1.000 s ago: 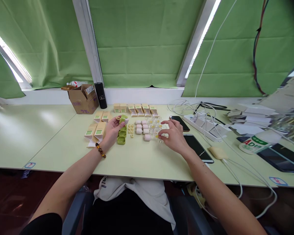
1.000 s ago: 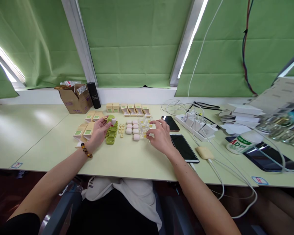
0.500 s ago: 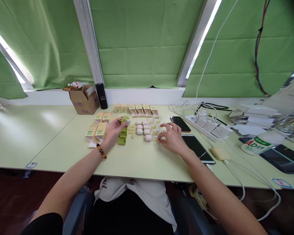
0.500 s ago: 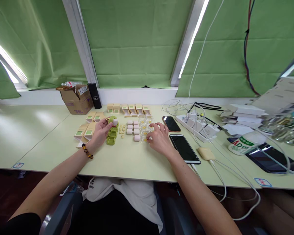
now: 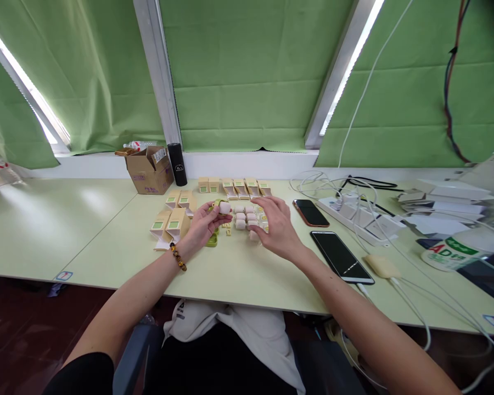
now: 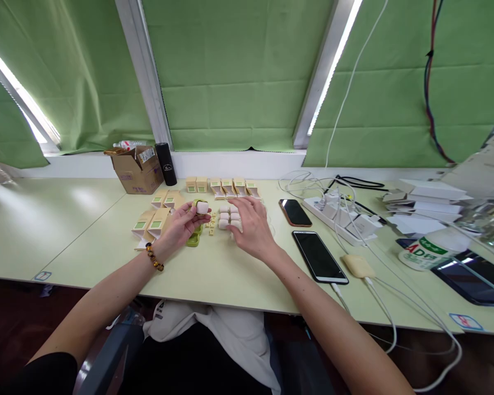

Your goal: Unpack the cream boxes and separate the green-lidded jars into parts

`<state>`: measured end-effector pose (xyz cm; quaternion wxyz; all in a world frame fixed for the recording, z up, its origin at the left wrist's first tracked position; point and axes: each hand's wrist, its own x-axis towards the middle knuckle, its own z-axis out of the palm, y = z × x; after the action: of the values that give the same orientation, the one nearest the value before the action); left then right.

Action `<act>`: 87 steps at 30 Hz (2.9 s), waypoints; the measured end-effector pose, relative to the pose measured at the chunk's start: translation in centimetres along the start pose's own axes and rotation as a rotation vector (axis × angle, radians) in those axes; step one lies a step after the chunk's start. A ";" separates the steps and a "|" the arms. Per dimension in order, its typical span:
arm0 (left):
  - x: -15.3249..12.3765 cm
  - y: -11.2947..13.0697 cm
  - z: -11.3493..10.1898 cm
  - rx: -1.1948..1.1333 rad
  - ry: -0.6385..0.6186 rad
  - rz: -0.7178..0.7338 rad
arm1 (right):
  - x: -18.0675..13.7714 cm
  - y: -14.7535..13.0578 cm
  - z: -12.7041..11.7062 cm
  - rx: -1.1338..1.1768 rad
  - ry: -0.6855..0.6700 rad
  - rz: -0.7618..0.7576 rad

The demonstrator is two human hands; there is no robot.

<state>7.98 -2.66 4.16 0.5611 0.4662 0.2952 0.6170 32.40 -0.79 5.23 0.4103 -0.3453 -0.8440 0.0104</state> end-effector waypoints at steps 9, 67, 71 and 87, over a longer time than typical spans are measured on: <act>-0.2 -0.7 0.7 -0.083 -0.067 -0.021 | 2.9 -3.6 6.2 0.415 0.140 0.131; 0.3 -0.8 -0.3 1.587 -0.170 0.972 | 0.9 -2.3 7.6 0.506 0.151 0.171; 0.5 -0.9 -0.2 1.622 -0.201 1.001 | 1.0 -2.2 7.6 0.476 0.163 0.197; 0.8 -0.9 -0.6 1.632 -0.190 0.952 | 1.3 -2.3 7.5 0.486 0.107 0.207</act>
<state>7.88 -1.65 3.34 -0.2266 0.8339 0.3676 0.3436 25.27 0.23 1.80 0.5219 -0.3212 -0.7540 0.2365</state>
